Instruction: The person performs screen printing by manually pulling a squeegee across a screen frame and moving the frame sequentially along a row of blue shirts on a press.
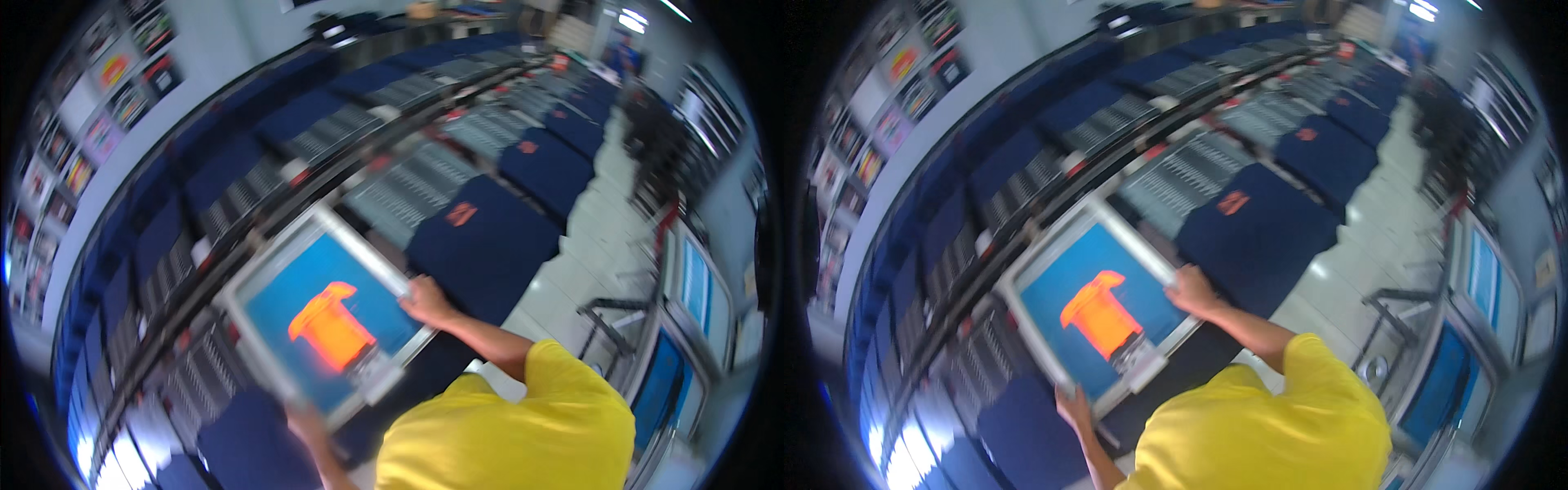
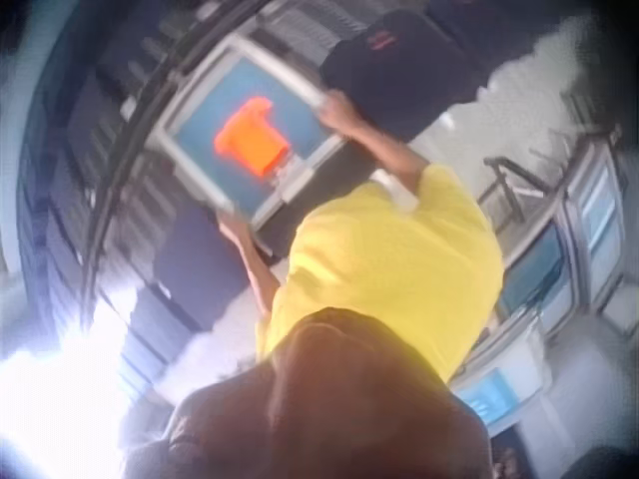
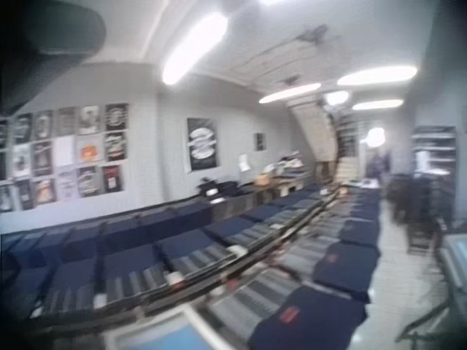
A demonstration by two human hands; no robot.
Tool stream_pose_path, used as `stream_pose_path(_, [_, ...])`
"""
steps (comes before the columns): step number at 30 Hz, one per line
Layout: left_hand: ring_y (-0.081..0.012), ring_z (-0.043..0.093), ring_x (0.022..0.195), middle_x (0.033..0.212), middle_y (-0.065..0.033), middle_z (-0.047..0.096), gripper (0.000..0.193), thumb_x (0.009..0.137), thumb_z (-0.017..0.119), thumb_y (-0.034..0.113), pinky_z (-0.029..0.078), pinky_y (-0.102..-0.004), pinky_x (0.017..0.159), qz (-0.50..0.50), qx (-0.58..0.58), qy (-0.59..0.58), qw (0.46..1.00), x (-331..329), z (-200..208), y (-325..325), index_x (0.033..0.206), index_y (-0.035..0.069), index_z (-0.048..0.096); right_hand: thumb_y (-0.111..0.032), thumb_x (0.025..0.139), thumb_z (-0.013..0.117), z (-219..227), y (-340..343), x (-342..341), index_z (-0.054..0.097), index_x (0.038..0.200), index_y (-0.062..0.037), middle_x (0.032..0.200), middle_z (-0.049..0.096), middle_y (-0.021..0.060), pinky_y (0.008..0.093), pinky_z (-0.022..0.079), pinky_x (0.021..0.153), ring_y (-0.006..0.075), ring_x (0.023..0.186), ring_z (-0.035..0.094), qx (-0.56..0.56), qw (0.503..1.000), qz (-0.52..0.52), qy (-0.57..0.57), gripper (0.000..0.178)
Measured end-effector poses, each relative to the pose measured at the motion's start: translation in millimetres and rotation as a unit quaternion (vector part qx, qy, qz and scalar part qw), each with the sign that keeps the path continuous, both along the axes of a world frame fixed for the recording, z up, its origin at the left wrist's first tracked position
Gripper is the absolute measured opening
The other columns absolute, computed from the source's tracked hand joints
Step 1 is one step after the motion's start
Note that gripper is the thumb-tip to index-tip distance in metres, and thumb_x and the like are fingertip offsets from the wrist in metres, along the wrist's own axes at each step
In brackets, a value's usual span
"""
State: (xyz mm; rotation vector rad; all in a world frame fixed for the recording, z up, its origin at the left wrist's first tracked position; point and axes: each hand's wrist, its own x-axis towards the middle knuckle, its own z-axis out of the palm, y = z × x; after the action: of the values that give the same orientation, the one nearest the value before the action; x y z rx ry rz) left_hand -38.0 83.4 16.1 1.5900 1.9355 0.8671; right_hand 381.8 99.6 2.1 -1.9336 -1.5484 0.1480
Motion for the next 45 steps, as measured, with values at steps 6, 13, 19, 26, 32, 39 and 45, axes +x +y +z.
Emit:
stream_pose_path(6, [-0.0365, 0.061, 0.121, 0.132, -0.0308, 0.059, 0.06, 0.083, 0.071, 0.0, 0.046, -0.0402, 0.105, -0.01, 0.018, 0.007, 1.0, 7, -21, 20, 0.135, -0.016, 0.048, -0.028, 0.084, 0.075, -9, 6, 15, 0.064, 0.098, 0.0018, 0.099, 0.058, 0.0198, 0.0468, 0.047, 0.086, 0.0375, 0.099, 0.056, -0.002, 0.998, -0.039, 0.051, 0.035])
stream_pose_path(13, [-0.0344, 0.063, 0.119, 0.13, -0.0296, 0.061, 0.058, 0.084, 0.072, 0.003, 0.047, -0.0394, 0.104, 0.004, 0.0, -0.008, 1.0, 4, -19, 12, 0.135, -0.015, 0.051, -0.025, 0.081, 0.077, -10, 6, 14, 0.06, 0.087, 0.0007, 0.089, 0.058, 0.02, 0.0494, 0.046, 0.079, 0.039, 0.088, 0.056, 0.046, 0.999, -0.006, 0.027, 0.032])
stream_pose_path(19, [-0.0346, 0.061, 0.122, 0.132, -0.0281, 0.061, 0.061, 0.084, 0.075, 0.013, 0.044, -0.0381, 0.108, 0.028, -0.004, 0.012, 1.0, 15, 7, 4, 0.134, -0.013, 0.052, -0.025, 0.082, 0.075, -2, 0, 6, 0.06, 0.09, 0.002, 0.095, 0.059, 0.0218, 0.0499, 0.046, 0.084, 0.0409, 0.094, 0.056, -0.023, 0.999, -0.015, 0.035, 0.032])
stream_pose_path(26, [-0.0388, 0.056, 0.128, 0.136, -0.0286, 0.058, 0.067, 0.087, 0.074, 0.025, 0.043, -0.042, 0.109, 0.013, -0.03, 0.023, 0.999, 11, 19, -1, 0.14, -0.007, 0.049, -0.032, 0.089, 0.07, 31, -12, -6, 0.054, 0.133, 0.0028, 0.125, 0.058, 0.0212, 0.0501, 0.045, 0.093, 0.0375, 0.114, 0.055, 0.021, 0.992, 0.041, -0.119, 0.058])
stream_pose_path(32, [-0.0376, 0.052, 0.133, 0.14, -0.0207, 0.057, 0.059, 0.085, 0.076, 0.012, 0.04, -0.0448, 0.112, -0.111, 0.121, -0.01, 0.986, 32, 31, -39, 0.138, -0.001, 0.053, -0.049, 0.081, 0.077, 74, -65, -60, 0.05, 0.144, -0.0048, 0.153, 0.045, 0.0108, 0.0474, 0.036, 0.113, 0.0335, 0.139, 0.041, -0.102, 0.888, 0.439, -0.094, 0.081])
stream_pose_path(39, [-0.0369, 0.05, 0.135, 0.142, -0.0212, 0.055, 0.046, 0.093, 0.062, 0.009, 0.041, -0.0443, 0.11, -0.334, 0.068, -0.063, 0.938, 76, 54, -50, 0.138, 0.0, 0.053, -0.015, 0.072, 0.079, 87, -45, -85, 0.061, 0.124, -0.0066, 0.128, 0.061, 0.0052, 0.0424, 0.044, 0.098, 0.0262, 0.119, 0.055, -0.069, 0.878, 0.444, -0.166, 0.056])
stream_pose_path(45, [-0.0364, 0.05, 0.132, 0.139, -0.0202, 0.055, 0.041, 0.097, 0.053, 0.009, 0.04, -0.0471, 0.106, -0.324, 0.069, -0.019, 0.943, 92, 54, -31, 0.137, 0.001, 0.048, -0.01, 0.067, 0.081, 79, -26, -99, 0.063, 0.106, -0.0092, 0.107, 0.066, 0.0022, 0.0409, 0.043, 0.087, 0.0245, 0.104, 0.059, -0.031, 0.91, 0.387, -0.145, 0.043])
